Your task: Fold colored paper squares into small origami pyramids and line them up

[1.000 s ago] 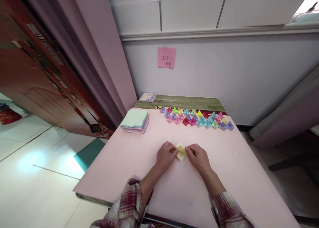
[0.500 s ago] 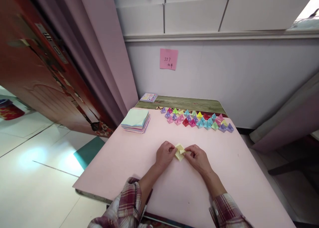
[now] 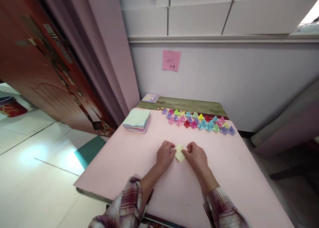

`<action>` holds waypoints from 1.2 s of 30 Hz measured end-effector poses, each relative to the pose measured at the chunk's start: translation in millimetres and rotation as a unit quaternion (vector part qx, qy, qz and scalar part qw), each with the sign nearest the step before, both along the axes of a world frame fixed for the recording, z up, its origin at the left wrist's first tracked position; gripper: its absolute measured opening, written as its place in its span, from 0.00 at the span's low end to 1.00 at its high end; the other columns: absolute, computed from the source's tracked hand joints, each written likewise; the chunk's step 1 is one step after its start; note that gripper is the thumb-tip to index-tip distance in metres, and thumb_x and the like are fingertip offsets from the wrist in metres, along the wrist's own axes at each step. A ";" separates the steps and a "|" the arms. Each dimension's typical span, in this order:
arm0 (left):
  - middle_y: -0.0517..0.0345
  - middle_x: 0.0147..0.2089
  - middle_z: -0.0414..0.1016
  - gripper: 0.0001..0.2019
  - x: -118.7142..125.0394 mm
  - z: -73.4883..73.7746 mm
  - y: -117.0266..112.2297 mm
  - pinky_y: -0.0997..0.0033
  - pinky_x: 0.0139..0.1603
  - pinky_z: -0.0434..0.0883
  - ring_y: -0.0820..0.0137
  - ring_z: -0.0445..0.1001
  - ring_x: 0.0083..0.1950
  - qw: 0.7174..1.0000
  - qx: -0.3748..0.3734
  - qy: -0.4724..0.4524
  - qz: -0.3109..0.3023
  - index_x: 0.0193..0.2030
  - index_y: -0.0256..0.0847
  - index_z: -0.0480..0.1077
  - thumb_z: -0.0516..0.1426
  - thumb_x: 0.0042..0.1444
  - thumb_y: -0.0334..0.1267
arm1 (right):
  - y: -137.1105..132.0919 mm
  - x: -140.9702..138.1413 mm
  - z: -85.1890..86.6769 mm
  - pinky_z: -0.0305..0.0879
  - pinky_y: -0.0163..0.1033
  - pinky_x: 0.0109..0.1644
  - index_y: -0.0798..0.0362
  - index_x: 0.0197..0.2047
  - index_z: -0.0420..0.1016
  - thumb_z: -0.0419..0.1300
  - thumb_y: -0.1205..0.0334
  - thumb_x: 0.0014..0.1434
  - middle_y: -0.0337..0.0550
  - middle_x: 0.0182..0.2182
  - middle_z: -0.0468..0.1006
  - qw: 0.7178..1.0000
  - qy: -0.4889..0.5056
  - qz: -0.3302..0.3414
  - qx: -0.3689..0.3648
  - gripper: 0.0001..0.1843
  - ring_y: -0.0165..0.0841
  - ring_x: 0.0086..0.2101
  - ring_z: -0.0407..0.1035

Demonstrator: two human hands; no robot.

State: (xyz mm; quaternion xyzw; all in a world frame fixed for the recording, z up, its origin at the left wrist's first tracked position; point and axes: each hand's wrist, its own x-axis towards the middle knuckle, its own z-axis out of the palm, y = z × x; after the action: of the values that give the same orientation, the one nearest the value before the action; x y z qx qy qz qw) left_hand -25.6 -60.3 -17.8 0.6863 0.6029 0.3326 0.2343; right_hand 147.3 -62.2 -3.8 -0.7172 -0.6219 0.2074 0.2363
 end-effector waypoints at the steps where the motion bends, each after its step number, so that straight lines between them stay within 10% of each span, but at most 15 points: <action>1: 0.58 0.42 0.70 0.07 0.2 1.1 -0.2 0.70 0.41 0.65 0.70 0.68 0.37 1.000 -0.003 0.005 -0.003 0.38 0.43 0.72 0.56 0.52 0.31 | 1.0 -2.0 2.5 0.53 0.34 0.26 0.48 0.32 0.70 0.62 0.52 0.51 0.39 0.26 0.77 1.000 -0.024 0.005 -0.007 0.10 0.34 0.27 0.71; 7: 0.58 0.35 0.71 0.10 2.5 21.5 9.3 0.70 0.36 0.62 0.67 0.69 0.38 0.993 -0.078 0.075 -0.047 0.36 0.43 0.70 0.57 0.45 0.29 | 9.1 -11.0 13.5 0.56 0.37 0.29 0.50 0.32 0.72 0.63 0.54 0.50 0.46 0.29 0.80 0.988 -0.153 0.027 -0.025 0.09 0.39 0.31 0.74; 20: 0.59 0.31 0.71 0.04 7.3 23.1 10.6 0.72 0.31 0.60 0.69 0.69 0.32 0.992 -0.103 0.060 -0.032 0.26 0.41 0.70 0.58 0.44 0.29 | -9.7 1.4 9.6 0.51 0.33 0.22 0.46 0.24 0.71 0.62 0.52 0.50 0.35 0.22 0.76 1.000 0.011 0.017 -0.024 0.10 0.32 0.23 0.69; 25: 0.55 0.38 0.73 0.06 8.0 32.3 4.7 0.69 0.41 0.65 0.67 0.70 0.41 0.992 0.095 0.056 -0.061 0.33 0.43 0.72 0.55 0.54 0.29 | -10.4 9.2 6.6 0.63 0.36 0.33 0.46 0.35 0.78 0.58 0.57 0.59 0.38 0.29 0.80 0.984 0.032 0.032 0.172 0.07 0.34 0.31 0.74; 30: 0.53 0.42 0.76 0.09 -1.6 32.2 -2.0 0.63 0.45 0.63 0.65 0.69 0.44 0.926 0.318 0.170 -0.110 0.39 0.44 0.72 0.52 0.60 0.28 | -14.2 12.0 8.2 0.60 0.39 0.46 0.47 0.38 0.80 0.58 0.65 0.62 0.42 0.35 0.82 0.903 -0.077 0.077 0.415 0.08 0.35 0.39 0.72; 36: 0.56 0.33 0.74 0.06 -12.3 12.1 -18.5 0.64 0.42 0.62 0.66 0.68 0.39 0.967 0.176 0.138 -0.125 0.32 0.41 0.70 0.55 0.58 0.28 | -25.4 15.1 -8.5 0.58 0.36 0.39 0.47 0.31 0.78 0.59 0.69 0.58 0.38 0.30 0.79 0.950 -0.068 0.183 0.245 0.09 0.32 0.34 0.70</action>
State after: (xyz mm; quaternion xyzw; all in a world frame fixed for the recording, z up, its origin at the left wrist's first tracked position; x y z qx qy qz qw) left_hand -37.9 -78.9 -5.7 0.8258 0.4708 0.3039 0.0644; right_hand 162.3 -87.6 -12.3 -0.5234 -0.7888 0.0392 0.3199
